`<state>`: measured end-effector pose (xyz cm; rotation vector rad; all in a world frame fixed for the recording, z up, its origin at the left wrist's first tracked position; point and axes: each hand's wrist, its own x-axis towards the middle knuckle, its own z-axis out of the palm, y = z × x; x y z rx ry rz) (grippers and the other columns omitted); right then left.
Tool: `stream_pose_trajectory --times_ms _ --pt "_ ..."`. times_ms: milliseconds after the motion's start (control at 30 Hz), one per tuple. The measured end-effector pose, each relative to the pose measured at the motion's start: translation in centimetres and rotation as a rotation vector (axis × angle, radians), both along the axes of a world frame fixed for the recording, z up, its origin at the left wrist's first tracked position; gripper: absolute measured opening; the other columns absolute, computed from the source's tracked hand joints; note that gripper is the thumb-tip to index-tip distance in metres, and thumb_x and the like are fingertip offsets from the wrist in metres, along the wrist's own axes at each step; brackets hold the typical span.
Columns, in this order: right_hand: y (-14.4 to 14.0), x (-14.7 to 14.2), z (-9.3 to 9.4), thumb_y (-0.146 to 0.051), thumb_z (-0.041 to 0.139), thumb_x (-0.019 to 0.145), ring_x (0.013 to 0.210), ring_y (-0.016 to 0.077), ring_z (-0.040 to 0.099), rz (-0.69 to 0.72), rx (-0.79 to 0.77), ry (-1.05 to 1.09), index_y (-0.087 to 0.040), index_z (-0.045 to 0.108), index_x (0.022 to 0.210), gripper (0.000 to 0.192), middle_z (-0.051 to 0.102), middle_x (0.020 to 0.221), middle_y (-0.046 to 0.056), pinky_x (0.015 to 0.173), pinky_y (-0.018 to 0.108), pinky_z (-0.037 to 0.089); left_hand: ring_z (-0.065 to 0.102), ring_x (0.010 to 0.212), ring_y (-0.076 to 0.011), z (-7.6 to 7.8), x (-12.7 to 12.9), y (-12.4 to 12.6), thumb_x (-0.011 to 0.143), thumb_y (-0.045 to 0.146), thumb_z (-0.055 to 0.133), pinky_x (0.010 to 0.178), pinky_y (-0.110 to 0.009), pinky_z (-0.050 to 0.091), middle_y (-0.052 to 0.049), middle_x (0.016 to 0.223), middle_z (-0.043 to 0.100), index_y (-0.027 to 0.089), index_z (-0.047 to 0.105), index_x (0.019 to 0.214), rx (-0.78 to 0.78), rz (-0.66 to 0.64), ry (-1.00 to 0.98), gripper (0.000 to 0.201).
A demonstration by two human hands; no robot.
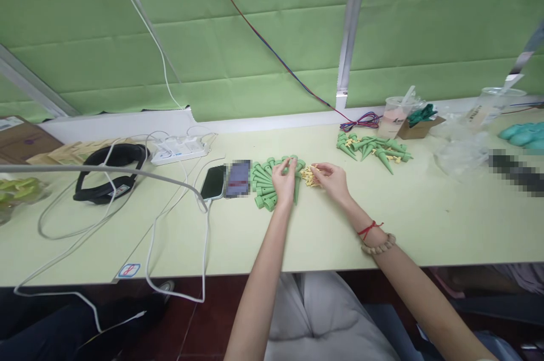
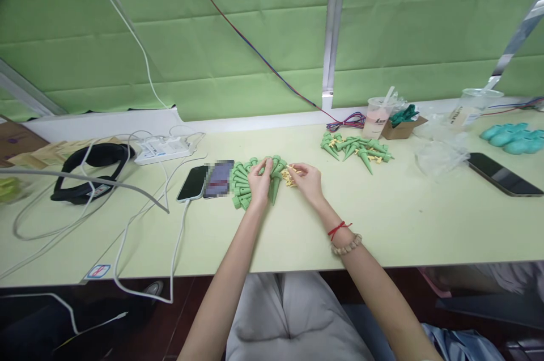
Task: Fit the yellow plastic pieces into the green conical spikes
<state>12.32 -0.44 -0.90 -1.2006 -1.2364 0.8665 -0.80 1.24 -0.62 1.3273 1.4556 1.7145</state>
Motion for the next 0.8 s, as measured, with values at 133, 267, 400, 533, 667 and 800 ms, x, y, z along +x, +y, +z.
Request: stream_pose_trajectory --times_ms 133,267,400,533,667,800 --pt "0.5 1.2 -0.4 -0.033 0.063 0.071 0.066 0.0182 0.064 -0.161 0.014 -0.263 -0.014 0.064 0.102 0.037 0.067 0.095 0.011 0.071 0.035 0.053 0.053 0.103 -0.0251 0.3 -0.5 -0.7 0.082 0.025 0.052 0.089 -0.038 0.041 -0.013 0.109 0.049 0.018 0.061 0.114 -0.031 0.132 0.355 0.033" --pt "1.0 1.9 -0.7 -0.024 0.056 0.073 0.069 0.0163 0.064 -0.188 0.046 -0.374 -0.014 0.065 0.1 0.03 0.062 0.107 0.012 0.079 0.034 0.05 0.047 0.113 -0.0327 0.2 -0.5 -1.2 0.076 0.005 0.044 0.091 -0.047 0.039 -0.017 0.122 0.043 0.017 0.057 0.118 -0.097 0.211 0.567 0.045" --pt "1.7 3.5 -0.8 -0.022 0.054 0.073 0.098 0.0244 0.057 -0.397 0.043 -0.522 -0.014 0.062 0.106 0.036 0.056 0.113 0.015 0.09 0.039 0.042 0.035 0.122 -0.0388 0.0 -0.1 -1.4 0.071 0.004 0.047 0.096 -0.056 0.03 -0.023 0.133 0.035 0.013 0.054 0.118 -0.124 0.291 0.594 0.048" --pt "2.0 6.6 -1.3 -0.021 0.054 0.074 0.129 0.0342 0.028 -0.703 -0.192 -0.671 -0.015 0.05 0.125 0.051 0.034 0.138 0.021 0.101 0.054 0.021 0.033 0.122 -0.0389 0.2 0.1 -1.6 0.073 0.007 0.046 0.096 -0.058 0.027 -0.023 0.134 0.035 0.013 0.054 0.117 -0.121 0.312 0.613 0.045" --pt "1.8 9.8 -2.1 -0.019 0.053 0.076 0.132 0.0401 0.018 -0.835 -0.45 -0.67 -0.014 0.05 0.126 0.051 0.025 0.142 0.025 0.097 0.062 0.016 0.04 0.116 -0.0317 0.4 0.1 -1.5 0.076 0.007 0.041 0.095 -0.051 0.033 -0.016 0.121 0.044 0.017 0.061 0.105 0.018 0.256 0.599 0.037" --pt "1.6 11.8 -2.5 -0.015 0.042 0.079 0.115 0.0358 0.044 -0.834 -0.425 -0.685 -0.01 0.067 0.099 0.032 0.055 0.115 0.024 0.094 0.057 0.026 0.049 0.102 -0.0227 0.1 0.3 -1.3 0.077 0.009 0.043 0.092 -0.041 0.04 -0.01 0.106 0.048 0.02 0.066 0.086 0.185 0.017 0.567 0.028"
